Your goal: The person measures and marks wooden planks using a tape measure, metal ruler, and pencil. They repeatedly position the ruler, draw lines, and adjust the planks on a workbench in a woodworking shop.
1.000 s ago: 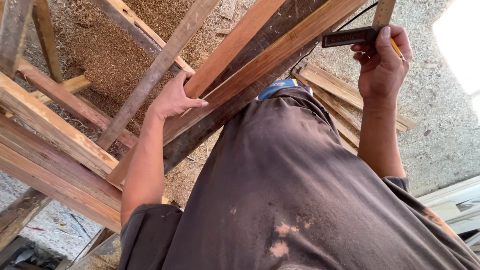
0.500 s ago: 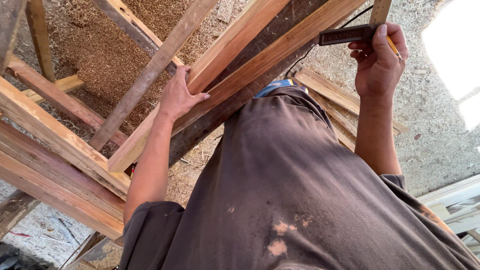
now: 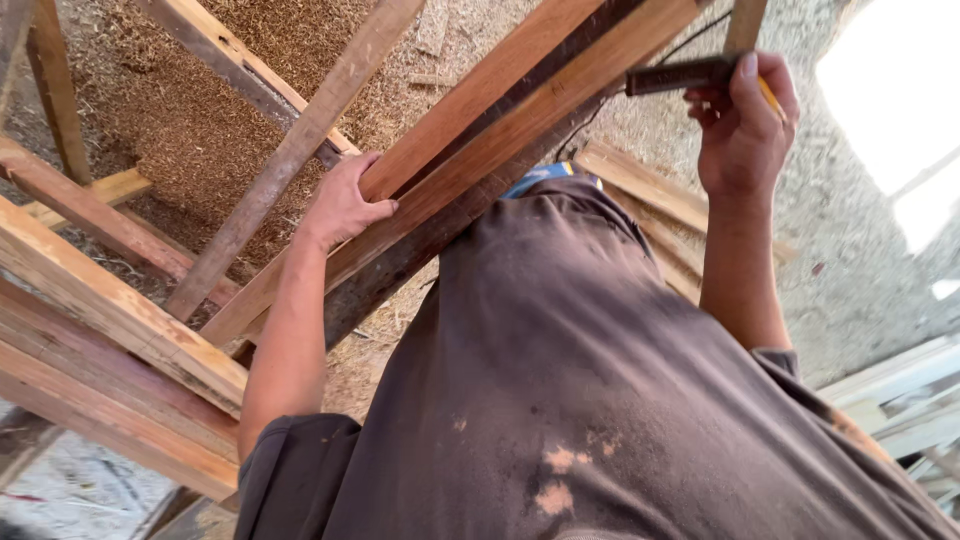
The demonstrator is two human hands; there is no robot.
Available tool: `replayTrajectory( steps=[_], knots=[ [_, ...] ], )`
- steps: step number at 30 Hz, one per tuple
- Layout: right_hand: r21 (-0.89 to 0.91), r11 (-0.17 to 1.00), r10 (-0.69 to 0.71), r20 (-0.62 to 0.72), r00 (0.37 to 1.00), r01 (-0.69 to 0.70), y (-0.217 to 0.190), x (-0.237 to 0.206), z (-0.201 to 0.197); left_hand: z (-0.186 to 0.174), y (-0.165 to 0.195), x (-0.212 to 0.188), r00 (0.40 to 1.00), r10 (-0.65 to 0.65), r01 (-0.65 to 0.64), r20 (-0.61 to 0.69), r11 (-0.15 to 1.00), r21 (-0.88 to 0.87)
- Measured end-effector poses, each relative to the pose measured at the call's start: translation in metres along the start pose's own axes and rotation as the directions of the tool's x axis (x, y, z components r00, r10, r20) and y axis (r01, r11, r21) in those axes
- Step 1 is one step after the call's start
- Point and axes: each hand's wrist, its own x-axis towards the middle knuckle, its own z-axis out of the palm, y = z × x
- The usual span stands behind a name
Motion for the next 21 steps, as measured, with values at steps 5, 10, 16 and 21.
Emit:
replayTrajectory(
  steps=[5, 10, 16, 21],
  knots=[
    [-0.001, 0.997, 0.071, -0.070, 0.995, -0.071, -0.007, 0.006, -0.006, -0.008, 0.001, -0.002, 0.993, 0.055, -0.056, -0.101, 0.998, -0.011],
    [-0.104, 0.976, 0.187, -0.024, 0.982, -0.189, -0.001, 0.020, -0.010, -0.009, -0.001, 0.005, 0.992, -0.023, 0.027, -0.126, 0.999, 0.025],
    [-0.151, 0.951, 0.278, 0.024, 0.960, -0.271, 0.010, 0.039, -0.014, -0.005, -0.008, 0.021, 0.989, -0.007, 0.006, -0.147, 1.000, -0.011],
    [-0.141, 0.934, 0.337, 0.031, 0.941, -0.329, 0.006, 0.056, -0.010, -0.010, -0.006, 0.029, 0.995, -0.093, 0.090, -0.045, 0.994, -0.064]
  ],
)
